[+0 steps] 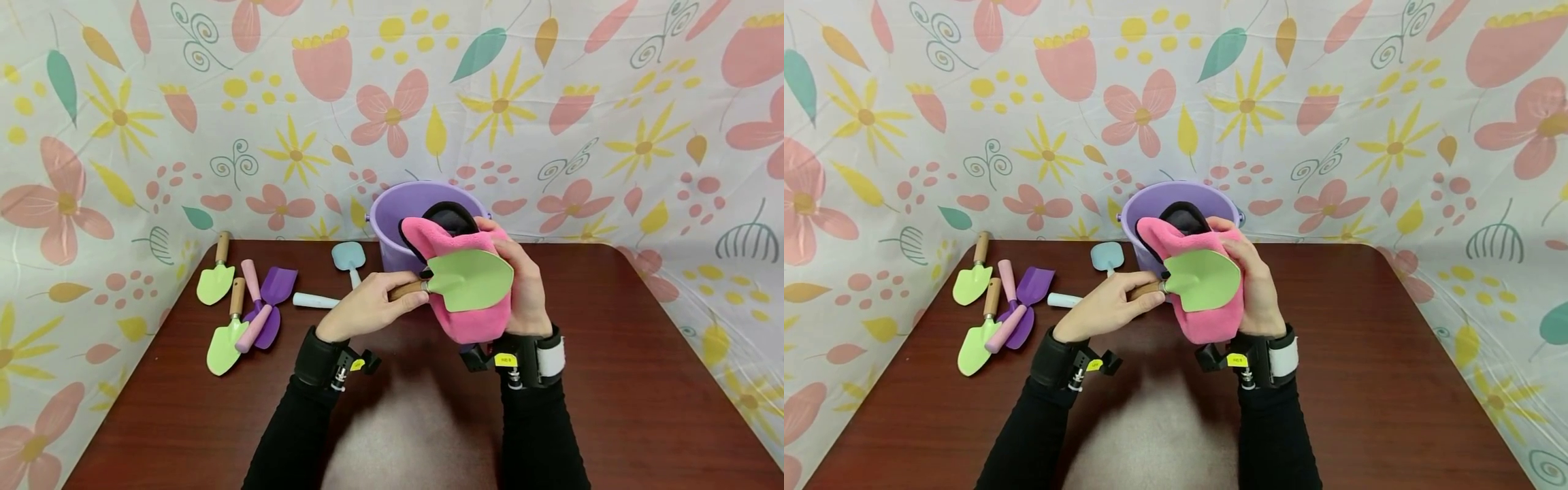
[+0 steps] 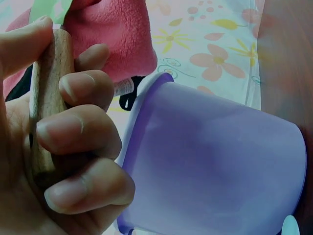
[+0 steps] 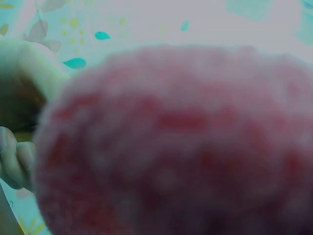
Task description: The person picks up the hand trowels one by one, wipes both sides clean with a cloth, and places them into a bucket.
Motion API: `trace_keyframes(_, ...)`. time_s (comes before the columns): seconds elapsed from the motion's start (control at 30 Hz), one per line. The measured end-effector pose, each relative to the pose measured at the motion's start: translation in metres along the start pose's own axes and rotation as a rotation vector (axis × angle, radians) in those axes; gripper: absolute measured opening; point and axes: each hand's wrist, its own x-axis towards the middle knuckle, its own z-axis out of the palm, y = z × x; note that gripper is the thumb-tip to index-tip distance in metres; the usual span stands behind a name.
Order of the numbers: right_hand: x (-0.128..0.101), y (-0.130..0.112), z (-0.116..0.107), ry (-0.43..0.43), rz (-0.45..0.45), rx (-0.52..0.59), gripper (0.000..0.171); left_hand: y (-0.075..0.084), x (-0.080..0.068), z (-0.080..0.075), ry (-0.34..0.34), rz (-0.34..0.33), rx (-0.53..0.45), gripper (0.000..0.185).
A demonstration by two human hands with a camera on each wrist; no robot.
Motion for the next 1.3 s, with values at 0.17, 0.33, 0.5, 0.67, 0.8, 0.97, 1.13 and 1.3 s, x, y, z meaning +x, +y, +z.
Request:
trace_keyframes(0.17,0.000,-0.004,-0.001,0.026,-0.003,0.039,0.028,0.000,0.001,-0.002,0.023,-0.012,0.034,0.019)
trace_keyframes(0.33,0.002,-0.007,-0.003,0.047,-0.010,0.056,0.027,-0.001,0.001,-0.003,0.041,-0.035,0.049,0.024)
trace_keyframes(0.5,0.005,-0.009,-0.005,0.037,-0.055,0.145,0.029,-0.004,0.000,-0.007,0.079,-0.066,0.060,0.027)
trace_keyframes(0.67,0.008,-0.011,-0.008,0.052,-0.088,0.179,0.030,-0.007,-0.002,-0.012,0.128,-0.083,0.076,0.029)
trace_keyframes(0.8,0.010,-0.010,-0.013,0.113,-0.061,0.070,0.027,-0.007,-0.004,-0.014,0.157,-0.088,0.068,0.033)
trace_keyframes(0.97,0.011,-0.005,-0.018,0.128,0.016,-0.103,0.025,-0.003,-0.007,-0.014,0.191,-0.104,0.020,0.037)
trace_keyframes(1.13,0.016,0.004,-0.016,0.097,0.074,-0.122,0.026,0.001,-0.008,-0.015,0.214,-0.104,-0.005,0.035)
trace_keyframes(1.3,0.018,0.014,-0.016,0.074,0.107,-0.144,0.026,0.001,-0.008,-0.015,0.218,-0.090,-0.018,0.033)
